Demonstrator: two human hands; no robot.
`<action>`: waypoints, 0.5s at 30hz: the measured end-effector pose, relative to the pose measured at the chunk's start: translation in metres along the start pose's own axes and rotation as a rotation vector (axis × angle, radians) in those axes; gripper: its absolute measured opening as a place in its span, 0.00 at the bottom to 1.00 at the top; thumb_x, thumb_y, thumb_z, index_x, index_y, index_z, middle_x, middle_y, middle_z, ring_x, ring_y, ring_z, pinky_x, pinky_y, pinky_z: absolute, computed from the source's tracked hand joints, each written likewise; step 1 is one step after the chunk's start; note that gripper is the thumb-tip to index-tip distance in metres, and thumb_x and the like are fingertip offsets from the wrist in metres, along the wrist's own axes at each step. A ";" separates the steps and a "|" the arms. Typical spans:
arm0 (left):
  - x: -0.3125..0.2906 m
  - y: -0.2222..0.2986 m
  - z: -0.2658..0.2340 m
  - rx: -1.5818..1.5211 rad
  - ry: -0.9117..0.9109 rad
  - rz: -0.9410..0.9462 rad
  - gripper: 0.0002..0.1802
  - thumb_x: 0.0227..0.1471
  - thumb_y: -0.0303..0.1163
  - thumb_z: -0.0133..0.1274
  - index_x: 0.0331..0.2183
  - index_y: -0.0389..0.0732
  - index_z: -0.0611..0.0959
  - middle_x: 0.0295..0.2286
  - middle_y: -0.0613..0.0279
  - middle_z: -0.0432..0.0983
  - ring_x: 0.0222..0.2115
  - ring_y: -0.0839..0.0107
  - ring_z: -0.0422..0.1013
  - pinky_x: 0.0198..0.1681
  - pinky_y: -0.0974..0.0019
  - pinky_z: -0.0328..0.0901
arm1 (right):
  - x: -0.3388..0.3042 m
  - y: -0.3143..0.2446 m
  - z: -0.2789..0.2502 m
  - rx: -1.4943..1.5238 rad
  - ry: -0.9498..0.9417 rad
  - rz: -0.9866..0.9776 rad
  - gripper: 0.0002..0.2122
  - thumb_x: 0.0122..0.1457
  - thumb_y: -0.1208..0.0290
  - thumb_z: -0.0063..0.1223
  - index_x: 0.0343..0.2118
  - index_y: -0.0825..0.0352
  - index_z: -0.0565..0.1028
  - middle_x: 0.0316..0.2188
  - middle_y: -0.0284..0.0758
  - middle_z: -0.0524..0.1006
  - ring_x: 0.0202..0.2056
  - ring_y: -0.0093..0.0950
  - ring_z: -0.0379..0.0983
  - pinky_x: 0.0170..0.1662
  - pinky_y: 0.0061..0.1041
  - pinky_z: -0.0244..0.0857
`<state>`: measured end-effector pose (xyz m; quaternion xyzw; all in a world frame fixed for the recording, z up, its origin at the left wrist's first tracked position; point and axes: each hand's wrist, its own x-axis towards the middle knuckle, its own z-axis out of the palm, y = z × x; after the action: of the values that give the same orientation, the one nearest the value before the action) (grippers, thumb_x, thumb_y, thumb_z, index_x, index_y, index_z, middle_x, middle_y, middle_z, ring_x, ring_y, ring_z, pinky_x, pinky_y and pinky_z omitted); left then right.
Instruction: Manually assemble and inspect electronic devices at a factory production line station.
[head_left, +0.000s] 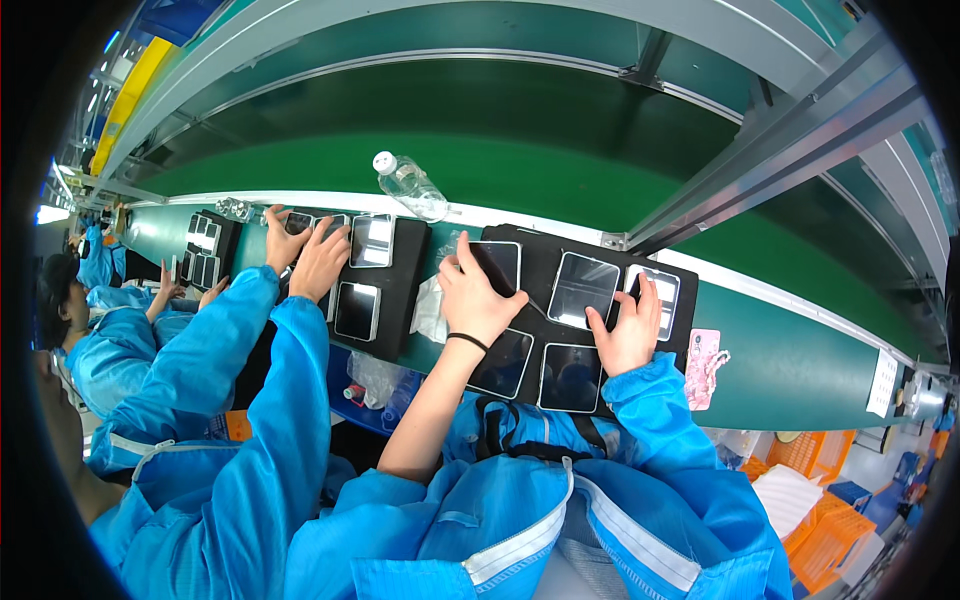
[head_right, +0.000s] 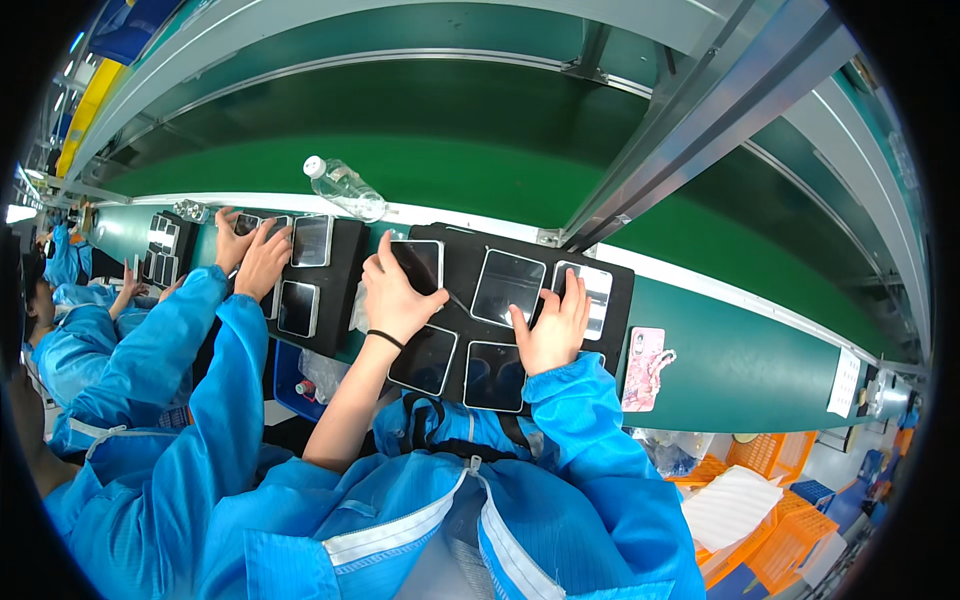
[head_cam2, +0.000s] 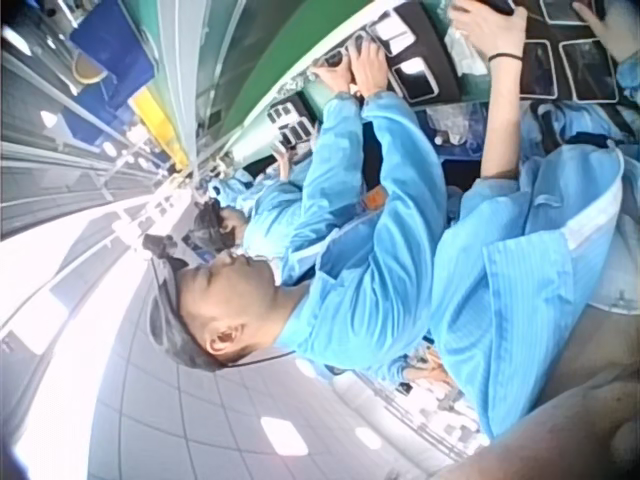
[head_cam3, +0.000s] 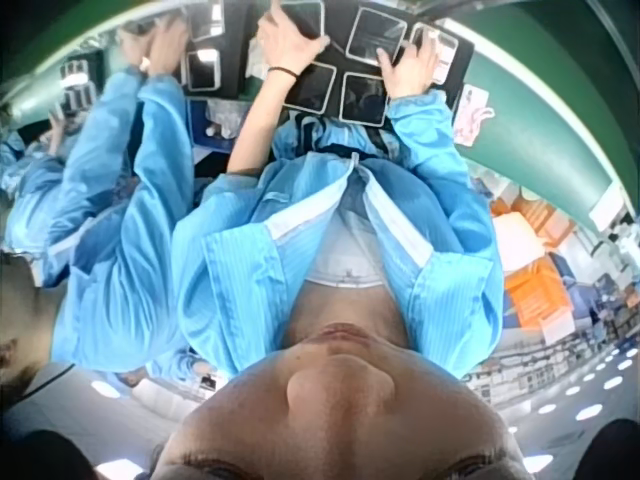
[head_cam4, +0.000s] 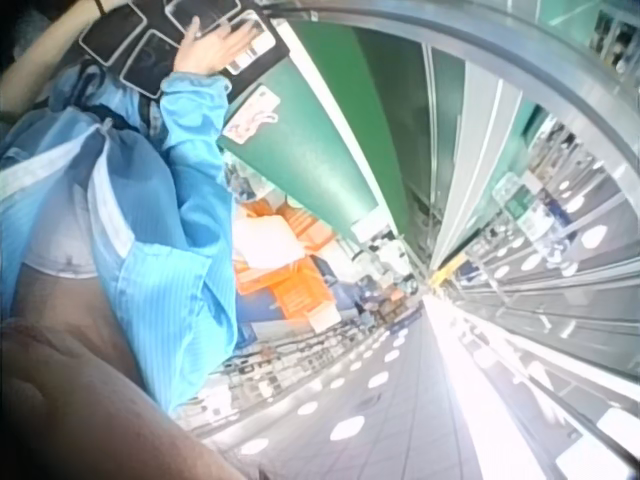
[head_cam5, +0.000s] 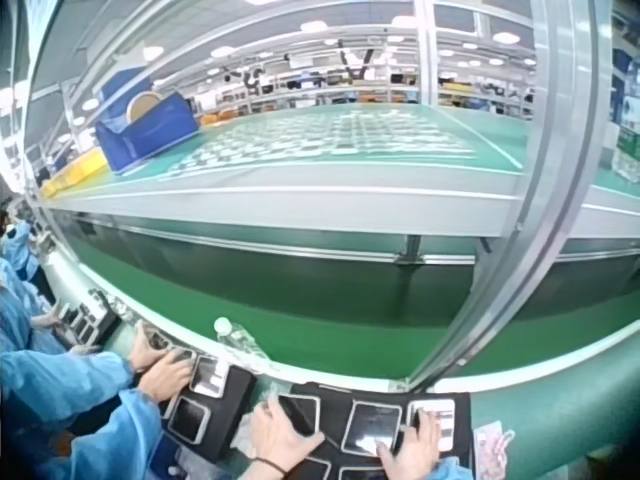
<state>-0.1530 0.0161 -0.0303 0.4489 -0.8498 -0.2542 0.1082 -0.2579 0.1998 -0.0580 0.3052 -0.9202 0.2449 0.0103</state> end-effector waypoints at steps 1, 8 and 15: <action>0.001 0.002 0.003 0.048 -0.045 -0.027 0.62 0.26 0.39 0.69 0.59 0.37 0.51 0.46 0.40 0.58 0.48 0.45 0.59 0.49 0.51 0.62 | -0.001 0.000 0.004 0.033 0.017 0.013 0.22 0.46 0.60 0.63 0.39 0.73 0.73 0.58 0.49 0.58 0.60 0.50 0.50 0.63 0.47 0.43; 0.003 0.002 0.023 0.219 -0.013 0.033 0.59 0.31 0.47 0.66 0.59 0.36 0.53 0.47 0.39 0.58 0.47 0.46 0.59 0.45 0.48 0.63 | 0.000 -0.007 0.018 0.032 0.184 0.084 0.23 0.44 0.62 0.66 0.39 0.72 0.73 0.58 0.49 0.59 0.59 0.49 0.53 0.60 0.42 0.48; 0.013 0.007 0.040 0.283 0.132 0.069 0.54 0.37 0.50 0.61 0.58 0.32 0.55 0.43 0.40 0.60 0.43 0.48 0.60 0.44 0.50 0.61 | 0.003 -0.019 0.018 0.081 0.236 0.152 0.27 0.39 0.60 0.71 0.38 0.72 0.73 0.57 0.49 0.59 0.57 0.48 0.54 0.59 0.43 0.50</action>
<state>-0.1818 0.0224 -0.0607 0.4462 -0.8829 -0.0981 0.1082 -0.2476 0.1769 -0.0649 0.2040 -0.9223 0.3162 0.0874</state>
